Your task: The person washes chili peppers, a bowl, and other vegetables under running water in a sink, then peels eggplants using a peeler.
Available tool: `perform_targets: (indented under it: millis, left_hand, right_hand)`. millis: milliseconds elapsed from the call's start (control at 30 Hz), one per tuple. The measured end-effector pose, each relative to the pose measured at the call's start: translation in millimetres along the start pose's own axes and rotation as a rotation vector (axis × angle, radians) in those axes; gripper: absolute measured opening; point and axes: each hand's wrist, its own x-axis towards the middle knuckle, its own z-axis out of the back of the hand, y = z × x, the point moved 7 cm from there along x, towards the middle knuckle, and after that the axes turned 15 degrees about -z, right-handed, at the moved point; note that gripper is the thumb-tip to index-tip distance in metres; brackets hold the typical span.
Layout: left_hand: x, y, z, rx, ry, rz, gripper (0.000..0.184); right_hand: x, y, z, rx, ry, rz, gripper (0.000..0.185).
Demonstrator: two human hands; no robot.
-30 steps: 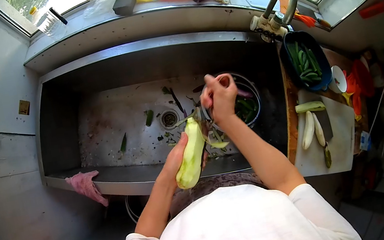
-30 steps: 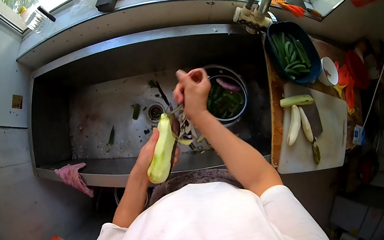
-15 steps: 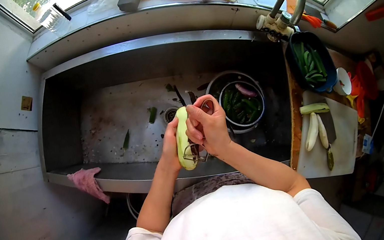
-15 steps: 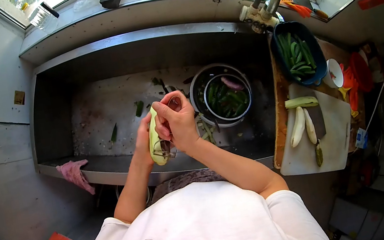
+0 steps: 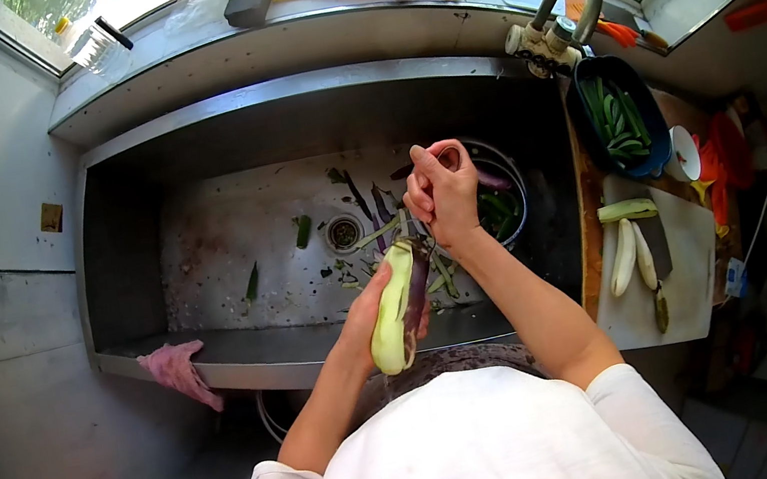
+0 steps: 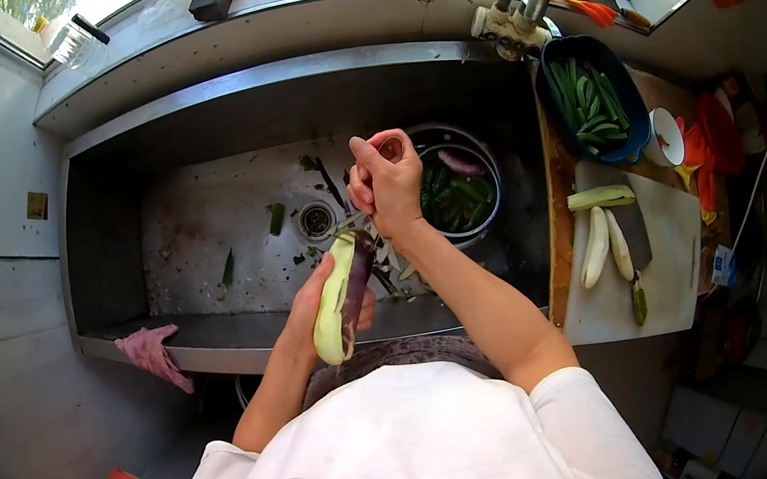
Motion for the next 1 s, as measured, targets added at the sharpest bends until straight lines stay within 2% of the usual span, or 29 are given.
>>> perform_targets:
  millis: [100, 133, 200, 233, 333, 367, 467, 533, 667, 733, 800, 833, 933, 1000]
  left_hand:
    - [-29, -4, -18, -0.029, 0.118, 0.049, 0.061]
    - [-29, -14, -13, 0.082, 0.117, -0.027, 0.062]
    - [-31, -35, -6, 0.295, 0.095, -0.203, 0.064]
    - [-29, -47, -9, 0.218, 0.136, -0.315, 0.057]
    - [-17, -66, 6, 0.650, 0.012, -0.516, 0.066]
    - [-17, -71, 4, 0.744, -0.034, -0.529, 0.078]
    - [-13, -73, 3, 0.898, -0.056, -0.521, 0.078]
    - [-15, -66, -4, 0.896, 0.025, -0.451, 0.077]
    - [-19, -61, -4, 0.898, 0.061, -0.367, 0.075]
    - [-27, -69, -11, 0.925, 0.091, -0.378, 0.077]
    - [-39, -66, -17, 0.889, 0.099, -0.368, 0.078]
    - [-36, -67, -11, 0.919, 0.015, -0.327, 0.080]
    - [-28, -72, -13, 1.198, 0.032, -0.408, 0.079]
    - [-27, -66, -13, 1.127, 0.073, -0.444, 0.078]
  right_hand:
    - [26, 18, 40, -0.227, -0.170, 0.246, 0.019]
    - [27, 24, 54, -0.096, -0.242, 0.219, 0.019]
    - [17, 28, 48, -0.013, -0.171, 0.238, 0.019]
    - [10, 25, 36, 0.019, -0.134, 0.194, 0.018]
    - [-6, 13, 8, 0.044, -0.024, 0.047, 0.019]
    - [-15, 11, 0, 0.029, -0.002, 0.046, 0.019]
    - [-37, 4, -20, 0.100, 0.012, -0.034, 0.018]
    - [-38, -4, -30, 0.127, 0.115, -0.061, 0.018]
    - [-15, -6, -6, 0.084, 0.026, 0.009, 0.019]
    - [-1, 7, 16, -0.016, -0.067, 0.111, 0.019]
    - [-2, 19, 19, 0.044, -0.025, 0.159, 0.019]
    - [-6, 18, 11, 0.039, -0.003, 0.121, 0.019]
    - [-22, -7, -15, 0.027, 0.034, -0.066, 0.020]
    - [-27, -24, -20, 0.127, 0.074, -0.164, 0.019]
